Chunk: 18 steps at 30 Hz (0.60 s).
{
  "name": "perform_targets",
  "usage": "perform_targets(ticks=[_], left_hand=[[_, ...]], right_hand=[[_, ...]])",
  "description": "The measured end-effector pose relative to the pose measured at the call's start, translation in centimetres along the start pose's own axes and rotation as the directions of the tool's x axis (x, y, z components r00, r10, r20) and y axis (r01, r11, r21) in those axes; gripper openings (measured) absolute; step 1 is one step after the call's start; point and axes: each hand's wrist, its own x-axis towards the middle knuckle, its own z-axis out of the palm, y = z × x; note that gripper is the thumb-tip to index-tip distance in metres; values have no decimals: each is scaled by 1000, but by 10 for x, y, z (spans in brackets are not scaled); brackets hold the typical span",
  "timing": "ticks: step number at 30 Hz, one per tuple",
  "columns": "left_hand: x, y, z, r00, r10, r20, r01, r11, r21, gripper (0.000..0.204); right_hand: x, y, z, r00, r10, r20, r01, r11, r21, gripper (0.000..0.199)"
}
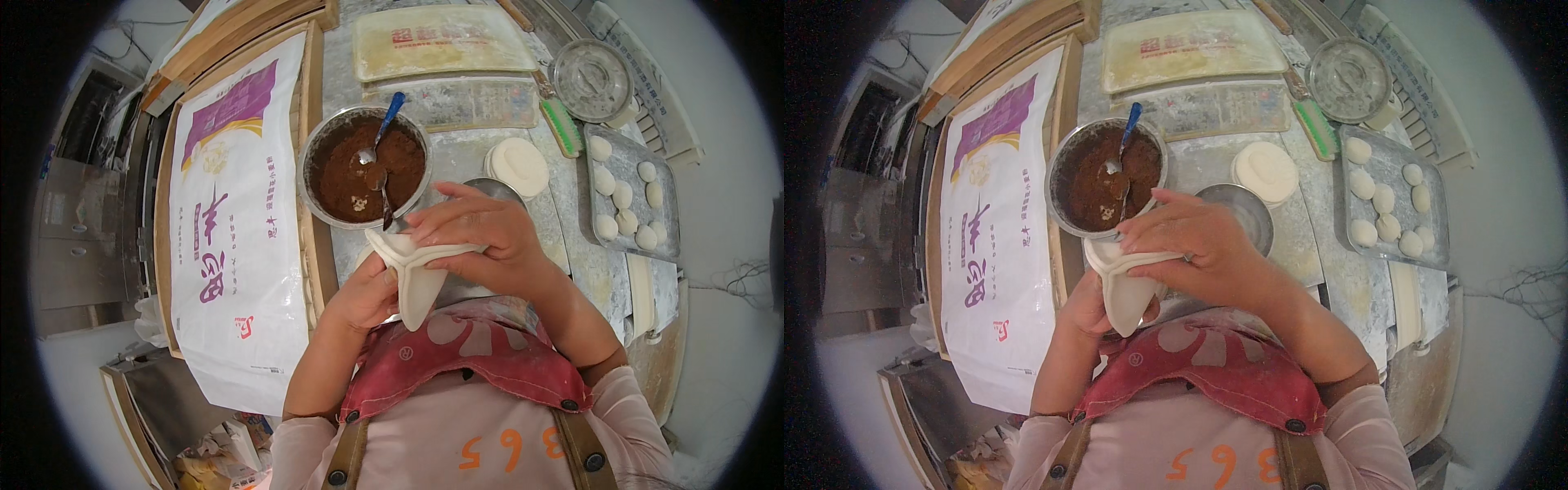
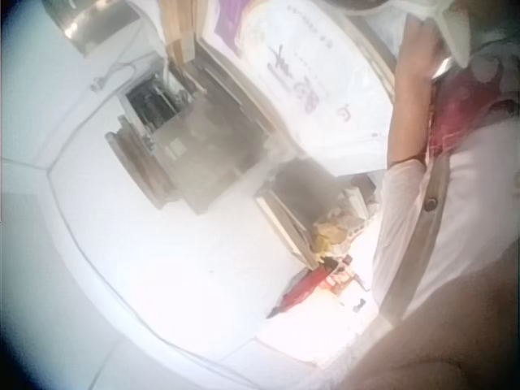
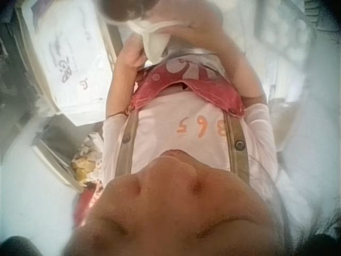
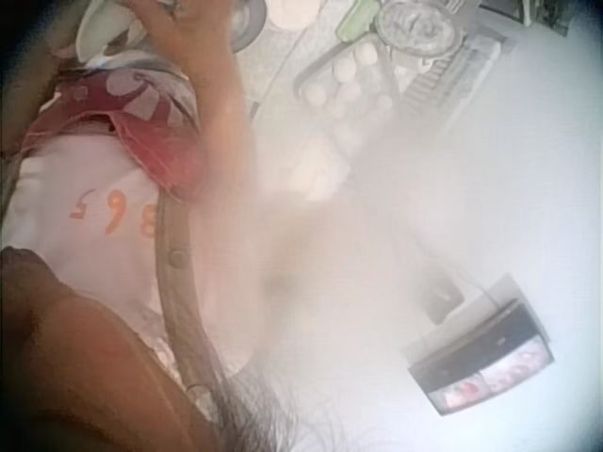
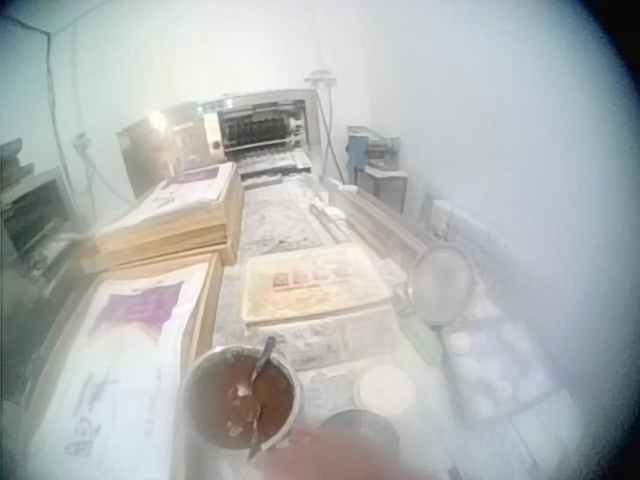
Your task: The person flattens dough discs, scoops brown filling into the center using a spoon, and folds the dough to seal the dumplings. The finished dumplings are placed on a tray.
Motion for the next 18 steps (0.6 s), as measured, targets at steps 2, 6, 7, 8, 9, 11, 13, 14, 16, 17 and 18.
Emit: perform_targets(ticks=[2,6,7,8,9,11,13,14,16,17,18], left_hand=[[0,3,5,1000,12,13,-12,1000,-3,59],[-3,11,21,997,77,16,-77,997,25,71],[-2,10,12,993,76,95,-80,996,44,71],[-2,9,9,982,73,175,-85,995,61,70],[-2,8,8,985,76,155,-88,993,73,69],[-2,7,12,990,81,114,-93,991,97,69],[-1,8,9,988,67,138,-83,990,116,70],[0,8,8,987,60,150,-80,989,125,71],[2,6,8,986,108,131,-128,979,159,71],[3,5,8,984,131,122,-152,973,175,71],[3,5,9,990,113,82,-126,975,181,70]], right_hand=[[0,0,1,1000,-20,-11,19,1000,-24,35],[5,-17,3,984,175,45,-180,964,195,34],[5,-13,5,994,102,33,-106,981,162,33],[6,-10,6,999,28,25,-31,991,128,33],[6,-8,7,1000,8,10,-9,992,129,33],[5,-5,8,999,-33,-19,35,991,129,32],[4,-2,9,998,-48,-29,51,993,109,32],[3,-1,9,998,-56,-34,59,993,99,32],[1,0,12,998,-39,-58,46,991,122,30],[0,0,13,997,-30,-69,39,990,134,29],[1,-1,14,997,-30,-74,39,990,135,29]])
